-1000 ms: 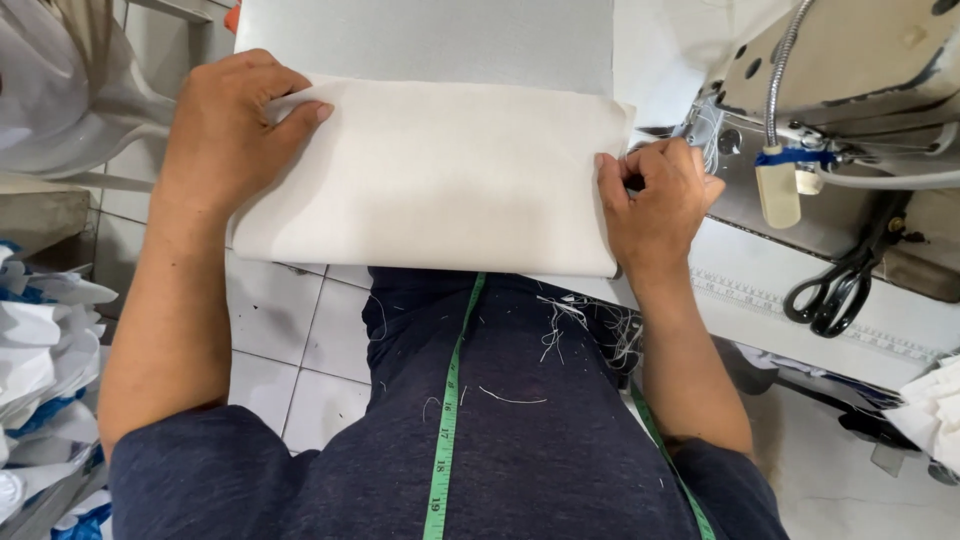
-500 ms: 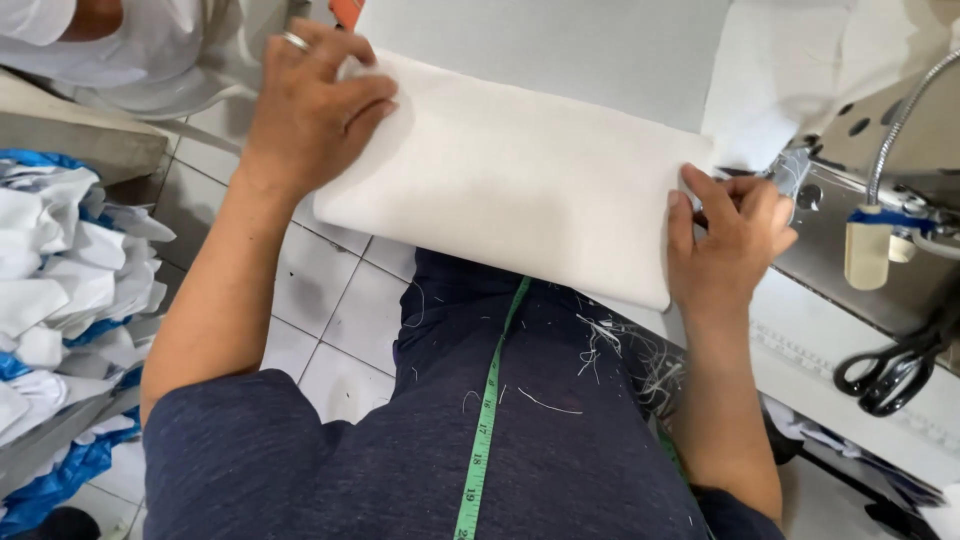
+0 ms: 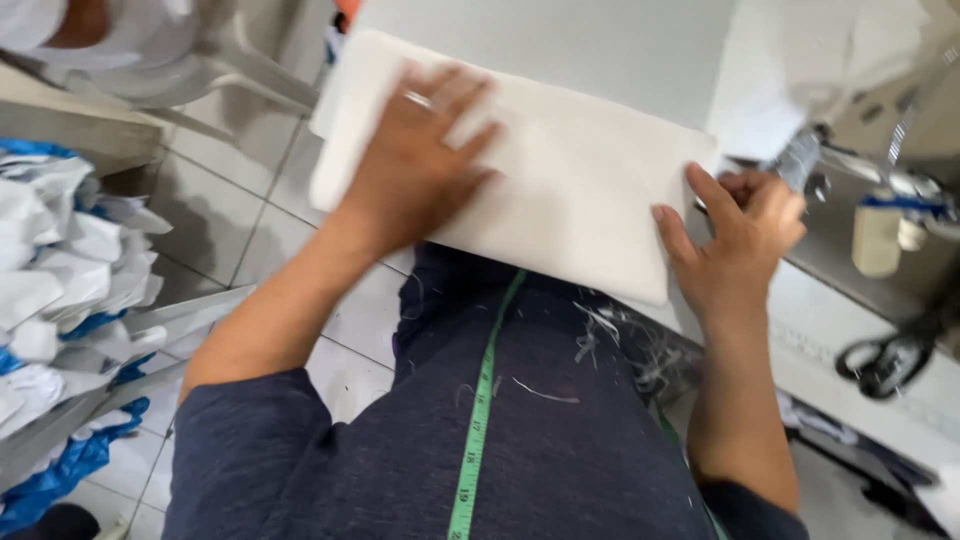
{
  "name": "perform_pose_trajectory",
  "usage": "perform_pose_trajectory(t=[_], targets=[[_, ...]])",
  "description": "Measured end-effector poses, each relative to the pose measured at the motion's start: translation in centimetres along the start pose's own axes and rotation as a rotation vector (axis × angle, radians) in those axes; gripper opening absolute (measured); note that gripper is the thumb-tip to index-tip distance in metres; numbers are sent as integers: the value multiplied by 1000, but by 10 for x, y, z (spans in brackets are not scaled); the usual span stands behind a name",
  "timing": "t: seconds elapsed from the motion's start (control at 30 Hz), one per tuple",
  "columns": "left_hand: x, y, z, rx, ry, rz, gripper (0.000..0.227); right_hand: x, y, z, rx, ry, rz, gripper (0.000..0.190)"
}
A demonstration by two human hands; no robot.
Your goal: Folding, trimming, and sewing small white fabric pieces at an industrial sewing station.
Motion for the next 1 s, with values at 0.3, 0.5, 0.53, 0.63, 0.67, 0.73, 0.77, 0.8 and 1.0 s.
perform_pose_trajectory(t=[0.3,0.5,0.53,0.63,0.67,0.73,0.77,0.8,1.0], targets=[[33,-48,-96,209,167,85,64,-6,-3,4,42,-6,-37,39],[4,7,-67,-2,77,-93,55,0,2,-3,-90,-38,-176,40],[0,10,-60,-20,65,-89,55,0,2,0,-104,-53,-170,40],[-3,19,-45,-75,-55,-35,60,2,4,1,-44,11,-95,37],[1,20,-41,-77,-42,-13,63,2,3,1,-36,6,-92,37],[5,20,-36,-84,-34,5,66,1,2,3,-38,-1,-91,36],[7,20,-35,-76,-26,8,66,1,1,3,-24,-15,-81,37],[10,18,-36,-59,-9,11,66,0,3,1,0,-22,-70,38],[20,7,-29,-94,31,143,71,2,0,0,-14,48,-83,34]])
Point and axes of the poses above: each hand's wrist, its own y-axis away from the middle knuckle, its own x-axis out of the palm, z = x × y, the point moved 6 cm from there along -y, towards the middle knuckle, and after that the axes turned 4 degrees about -x, right-handed, at the moved point
